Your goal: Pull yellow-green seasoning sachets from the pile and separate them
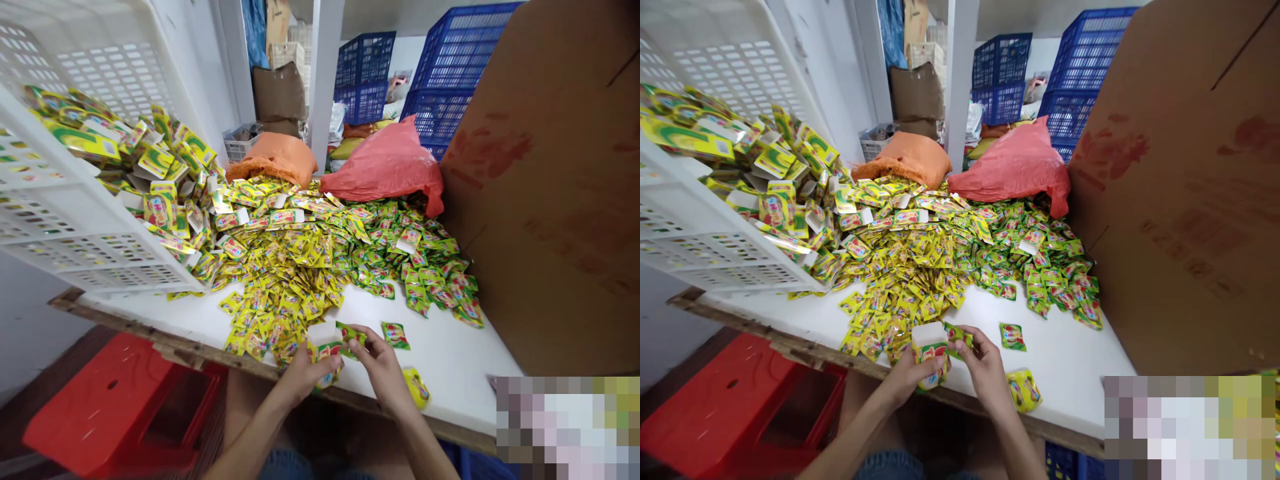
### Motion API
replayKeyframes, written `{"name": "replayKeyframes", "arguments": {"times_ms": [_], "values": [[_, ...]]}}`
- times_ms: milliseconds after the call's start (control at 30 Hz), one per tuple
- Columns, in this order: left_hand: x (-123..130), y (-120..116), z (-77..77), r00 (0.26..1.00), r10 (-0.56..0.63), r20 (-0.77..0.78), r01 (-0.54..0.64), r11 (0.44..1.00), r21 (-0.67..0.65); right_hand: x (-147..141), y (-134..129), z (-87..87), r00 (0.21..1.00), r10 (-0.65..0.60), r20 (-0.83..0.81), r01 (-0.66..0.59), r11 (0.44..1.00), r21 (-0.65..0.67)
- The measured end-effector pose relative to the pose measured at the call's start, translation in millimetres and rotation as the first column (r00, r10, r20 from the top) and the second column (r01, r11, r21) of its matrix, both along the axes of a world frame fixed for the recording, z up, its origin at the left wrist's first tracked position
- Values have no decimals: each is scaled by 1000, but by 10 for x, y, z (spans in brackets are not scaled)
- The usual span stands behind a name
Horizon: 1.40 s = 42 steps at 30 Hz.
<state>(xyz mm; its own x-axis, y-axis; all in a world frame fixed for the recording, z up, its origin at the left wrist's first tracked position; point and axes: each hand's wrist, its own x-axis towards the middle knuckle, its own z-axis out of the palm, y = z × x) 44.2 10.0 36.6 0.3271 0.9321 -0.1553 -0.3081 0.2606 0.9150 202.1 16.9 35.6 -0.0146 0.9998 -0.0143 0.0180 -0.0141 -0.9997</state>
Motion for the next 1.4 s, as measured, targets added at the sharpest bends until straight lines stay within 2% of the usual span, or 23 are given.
{"name": "replayKeyframes", "arguments": {"times_ms": [67,133,167,200,267,333,367,467,533,567,633,700,767,833,867,967,1033,1133,1267,1400], "values": [[6,-24,3,999,-22,32,22,999,-26,23,-38,49,993,-104,52,103,994,22],[4,-40,7,998,-52,39,54,997,-61,57,-55,130,959,-270,88,258,958,126],[3,-45,14,997,-71,26,73,994,-77,69,-59,190,944,-313,101,291,938,188],[4,-47,24,996,-89,5,90,992,-88,72,-60,261,944,-302,130,264,932,250],[9,-48,47,990,-133,-45,129,988,-88,56,-58,420,955,-130,267,31,939,343],[17,-47,52,982,-173,-80,168,984,-65,24,-52,558,888,60,456,-246,900,360],[21,-46,42,977,-188,-95,184,981,-53,9,-50,608,834,112,540,-339,876,342],[28,-46,-28,964,-230,-136,227,973,-40,-10,-51,679,681,179,710,-469,851,236],[26,-42,-70,960,-241,-140,237,970,-46,-4,-56,681,625,234,745,-517,839,170],[23,-36,-78,963,-239,-127,234,971,-49,1,-57,673,633,256,731,-522,838,158],[14,-17,-68,971,-219,-94,215,975,-54,11,-52,639,700,254,667,-482,857,180],[9,9,-44,974,-215,-76,211,976,-57,16,-41,579,761,169,626,-395,887,241],[15,38,-43,975,-209,-79,207,978,-41,11,-33,506,763,41,645,-314,896,315],[27,71,-85,977,-191,-97,192,981,3,2,-40,442,728,-36,684,-293,886,359],[33,91,-122,978,-176,-115,181,983,35,-1,-50,416,711,-28,703,-314,881,353],[52,164,-246,976,-149,-161,165,982,96,12,-91,353,674,117,730,-418,874,246],[69,216,-303,976,-145,-163,162,982,98,40,-105,295,680,181,710,-433,881,190],[107,266,-322,984,-78,-158,101,985,141,84,-89,158,763,192,617,-367,915,169],[150,248,-314,993,110,-53,-99,981,170,79,-58,-86,907,67,416,-153,972,176],[134,171,-355,985,170,-42,-159,968,195,45,-72,-324,947,-27,321,-46,975,217]]}}
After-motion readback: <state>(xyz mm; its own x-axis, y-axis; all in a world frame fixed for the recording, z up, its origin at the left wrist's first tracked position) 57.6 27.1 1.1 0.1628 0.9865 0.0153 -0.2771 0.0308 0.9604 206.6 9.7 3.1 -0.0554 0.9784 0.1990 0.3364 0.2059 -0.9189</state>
